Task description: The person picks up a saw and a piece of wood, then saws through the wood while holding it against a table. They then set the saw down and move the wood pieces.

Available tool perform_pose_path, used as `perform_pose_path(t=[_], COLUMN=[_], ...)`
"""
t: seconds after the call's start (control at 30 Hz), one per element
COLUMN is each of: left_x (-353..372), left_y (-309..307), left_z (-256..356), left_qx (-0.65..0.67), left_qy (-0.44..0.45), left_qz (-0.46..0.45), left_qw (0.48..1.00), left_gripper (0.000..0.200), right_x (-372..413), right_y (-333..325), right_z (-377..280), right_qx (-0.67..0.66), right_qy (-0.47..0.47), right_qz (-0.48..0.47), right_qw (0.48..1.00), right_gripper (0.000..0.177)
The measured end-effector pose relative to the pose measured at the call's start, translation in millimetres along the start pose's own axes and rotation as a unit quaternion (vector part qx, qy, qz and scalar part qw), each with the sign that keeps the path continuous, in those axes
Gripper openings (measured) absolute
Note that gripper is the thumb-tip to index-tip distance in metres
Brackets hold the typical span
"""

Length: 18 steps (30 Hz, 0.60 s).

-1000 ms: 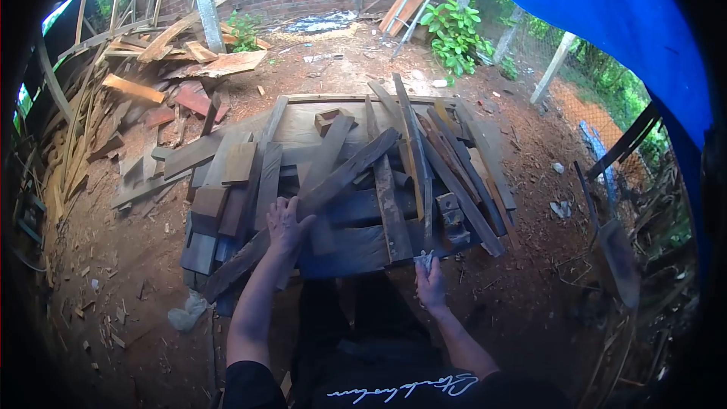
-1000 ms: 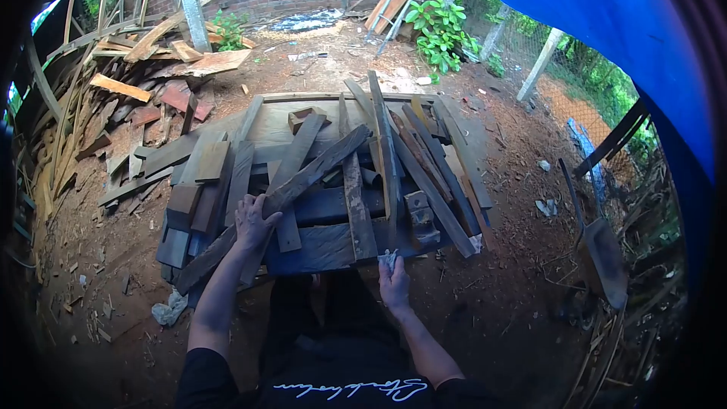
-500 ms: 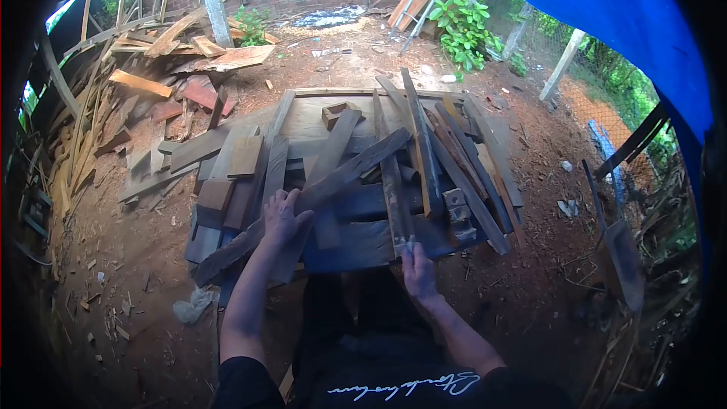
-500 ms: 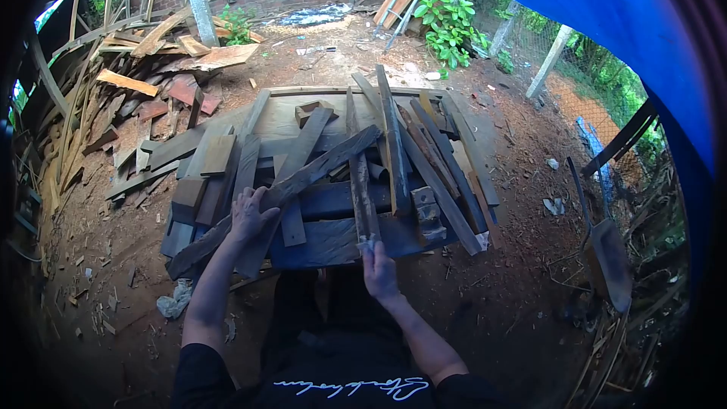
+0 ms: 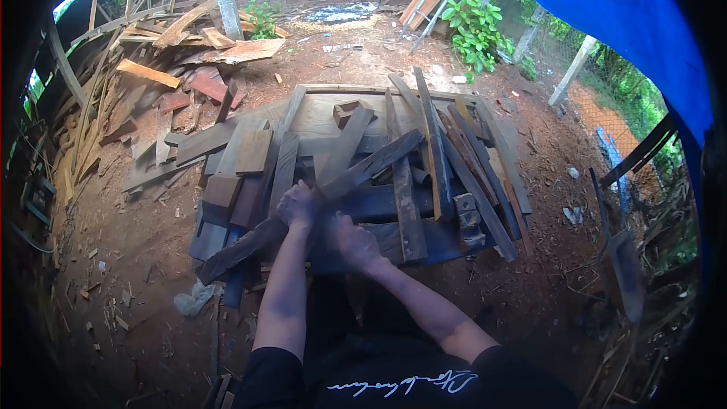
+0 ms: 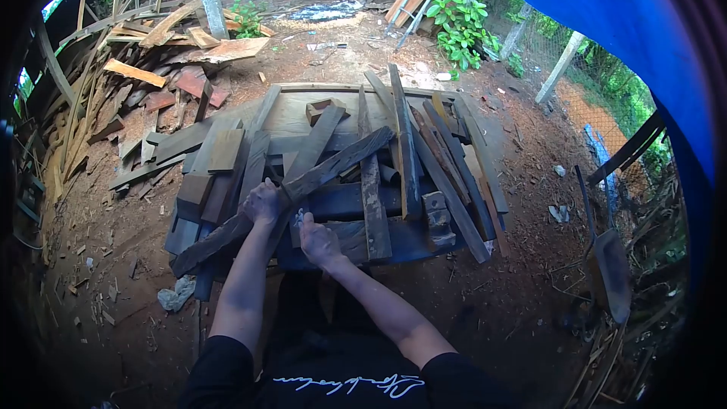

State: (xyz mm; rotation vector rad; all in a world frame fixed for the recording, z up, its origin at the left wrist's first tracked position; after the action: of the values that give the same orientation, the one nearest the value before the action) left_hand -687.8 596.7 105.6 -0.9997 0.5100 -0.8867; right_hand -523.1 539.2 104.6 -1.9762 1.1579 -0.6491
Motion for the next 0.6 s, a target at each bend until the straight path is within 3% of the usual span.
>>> perform_pose_path(t=[0.3,0.5,0.6], left_x=[-5.8,-1.8,-3.9], left_y=[10.9,11.8,12.5], left_z=[-5.2,-5.6,-5.4], left_qx=[-0.051,-0.037,-0.046], left_qy=[-0.003,0.019,0.019], left_qz=[0.029,0.036,0.032], left_qw=[0.998,0.998,0.998], left_gripper=[0.045,0.041,0.039], right_x=[2.0,-60.1,-52.8], right_y=[15.4,21.5,25.0], right_z=[3.3,-12.4,-3.8], right_qx=[0.076,0.042,0.020], right_qy=[0.030,0.031,0.051], right_qz=[-0.018,-0.003,-0.033], right_qw=[0.996,0.999,0.998], right_gripper=[0.018,0.019,0.020])
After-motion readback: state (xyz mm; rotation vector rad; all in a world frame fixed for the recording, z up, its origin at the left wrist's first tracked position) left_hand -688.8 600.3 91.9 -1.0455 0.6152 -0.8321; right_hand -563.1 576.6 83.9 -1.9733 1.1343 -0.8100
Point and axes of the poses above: each hand's wrist, its own x-axis away from the middle knuckle, its own y-axis out of the palm, z = x × y, the point moved 3 cm from there along -x, towards the middle knuckle, and after that the axes turned 7 degrees about -z, right-handed, at the moved point
